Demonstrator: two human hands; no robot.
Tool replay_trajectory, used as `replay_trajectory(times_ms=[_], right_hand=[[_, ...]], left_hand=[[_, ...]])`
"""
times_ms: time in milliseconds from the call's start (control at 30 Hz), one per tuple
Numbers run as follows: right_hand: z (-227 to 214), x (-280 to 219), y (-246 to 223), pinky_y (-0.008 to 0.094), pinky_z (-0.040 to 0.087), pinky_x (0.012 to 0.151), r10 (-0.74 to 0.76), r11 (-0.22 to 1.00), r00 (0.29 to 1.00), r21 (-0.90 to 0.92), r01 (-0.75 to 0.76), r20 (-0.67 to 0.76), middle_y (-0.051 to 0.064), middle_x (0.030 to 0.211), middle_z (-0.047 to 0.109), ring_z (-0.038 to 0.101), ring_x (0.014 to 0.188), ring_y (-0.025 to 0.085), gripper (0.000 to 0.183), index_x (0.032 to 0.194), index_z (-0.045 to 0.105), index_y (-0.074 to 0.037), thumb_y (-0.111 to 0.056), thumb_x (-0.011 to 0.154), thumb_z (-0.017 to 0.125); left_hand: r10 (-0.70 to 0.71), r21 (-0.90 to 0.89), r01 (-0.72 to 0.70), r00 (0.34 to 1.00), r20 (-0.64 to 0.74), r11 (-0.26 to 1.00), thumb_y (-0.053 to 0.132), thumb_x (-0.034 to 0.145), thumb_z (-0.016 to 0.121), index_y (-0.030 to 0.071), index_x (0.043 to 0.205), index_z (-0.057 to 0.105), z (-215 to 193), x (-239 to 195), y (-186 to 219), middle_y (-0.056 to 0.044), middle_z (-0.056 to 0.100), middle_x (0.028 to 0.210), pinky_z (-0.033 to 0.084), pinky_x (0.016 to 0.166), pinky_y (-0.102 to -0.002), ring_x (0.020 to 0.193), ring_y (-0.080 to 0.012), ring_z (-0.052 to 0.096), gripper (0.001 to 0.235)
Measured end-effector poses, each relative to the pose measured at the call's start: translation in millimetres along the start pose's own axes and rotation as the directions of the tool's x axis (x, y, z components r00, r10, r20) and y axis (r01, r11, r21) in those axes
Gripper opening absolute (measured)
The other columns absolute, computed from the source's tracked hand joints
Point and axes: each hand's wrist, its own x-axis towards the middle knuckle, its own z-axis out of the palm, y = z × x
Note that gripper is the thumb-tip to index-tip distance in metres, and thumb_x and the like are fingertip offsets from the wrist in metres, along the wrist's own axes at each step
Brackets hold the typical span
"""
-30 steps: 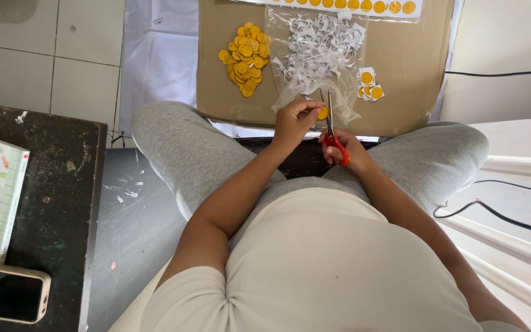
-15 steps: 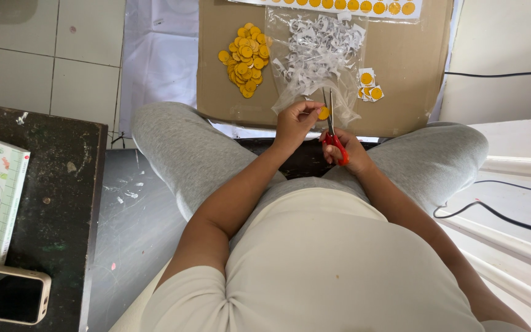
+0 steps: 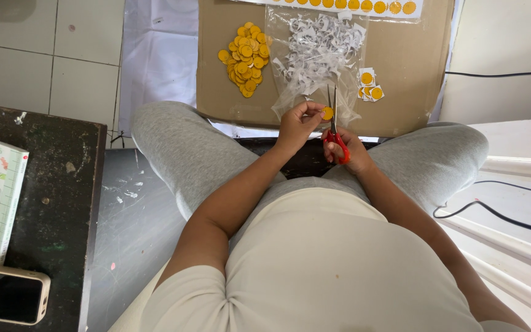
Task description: The person sits cross-legged on the floor and uses red scissors to cut small yellow circular stickers from a white backing sheet. They hold the sheet in their left hand and cut around the circles, placing the finished yellow pieces into a pile on the cardboard surface.
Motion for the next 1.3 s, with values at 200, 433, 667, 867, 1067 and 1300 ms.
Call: replay_trajectory(times_ms=[200, 433, 667, 867, 1067, 1300], right_hand=[[-1.6, 0.2, 0.7, 0.03, 0.051, 0.053, 0.031, 0.999, 0.999, -0.009, -0.031, -0.02, 0.016, 0.065, 0.062, 0.062, 0.052, 0.022, 0.038, 0.113, 0.066, 0.004, -0.022, 0.089, 0.081], [2.7, -1.6, -4.2, 0.029, 0.05, 0.051, 0.038, 0.999, 0.999, 0.006, -0.038, -0.014, 0.016, 0.063, 0.062, 0.062, 0.05, 0.022, 0.038, 0.112, 0.066, 0.004, -0.024, 0.09, 0.08], [-2.0, -1.2, -7.8, 0.031, 0.052, 0.057, 0.003, 0.999, 0.999, -0.042, -0.001, 0.036, 0.017, 0.068, 0.065, 0.065, 0.057, 0.023, 0.046, 0.119, 0.065, 0.005, -0.01, 0.081, 0.086], [-25.6, -4.2, -34.0, 0.031, 0.053, 0.064, -0.135, 0.96, 0.986, -0.234, 0.154, 0.098, 0.016, 0.071, 0.068, 0.066, 0.062, 0.02, 0.066, 0.131, 0.062, 0.002, 0.002, 0.071, 0.091], [-62.2, -13.9, -66.1, 0.028, 0.055, 0.069, -0.206, 0.916, 0.962, -0.382, 0.124, -0.182, 0.016, 0.082, 0.068, 0.066, 0.068, 0.019, 0.052, 0.13, 0.06, 0.001, -0.002, 0.084, 0.085], [-74.5, -1.9, -58.8, 0.033, 0.055, 0.07, -0.231, 0.81, 0.809, -0.567, -0.147, -0.54, 0.015, 0.089, 0.067, 0.066, 0.074, 0.023, 0.046, 0.128, 0.061, -0.001, -0.016, 0.095, 0.09]], left_hand=[[-0.002, -0.003, 0.002, 1.0, -0.016, 1.0, 0.01, 0.097, 0.073, 0.006, 0.119, 0.076, -4.2, 3.0, 8.2, -0.013, 0.069, 0.097, 0.063, 0.085, -0.03, 0.092, -0.0231, 0.078, 0.023], [0.006, -0.037, -0.008, 0.999, -0.054, 0.999, 0.01, 0.097, 0.074, 0.005, 0.12, 0.075, -2.7, 5.3, 14.0, -0.014, 0.07, 0.096, 0.064, 0.083, -0.029, 0.089, -0.0229, 0.079, 0.023], [0.02, -0.059, -0.026, 0.995, -0.099, 0.998, 0.01, 0.097, 0.076, 0.004, 0.121, 0.072, -14.7, 8.6, 30.7, -0.016, 0.071, 0.099, 0.066, 0.08, -0.027, 0.088, -0.0203, 0.079, 0.025], [0.075, 0.042, -0.067, 0.97, -0.23, 0.997, 0.007, 0.095, 0.075, 0.004, 0.118, 0.072, -52.4, 17.2, 56.0, -0.013, 0.072, 0.097, 0.065, 0.073, -0.026, 0.084, -0.0187, 0.078, 0.023], [0.181, 0.253, -0.072, 0.879, -0.441, 0.965, 0.006, 0.092, 0.071, 0.003, 0.111, 0.075, -98.9, 27.7, 102.8, -0.012, 0.072, 0.092, 0.065, 0.07, -0.028, 0.081, -0.0183, 0.078, 0.019], [0.214, 0.459, 0.021, 0.865, -0.454, 0.888, 0.005, 0.094, 0.065, 0.001, 0.113, 0.075, -135.9, 46.9, 83.1, -0.014, 0.072, 0.096, 0.065, 0.071, -0.032, 0.085, -0.0207, 0.079, 0.022]])
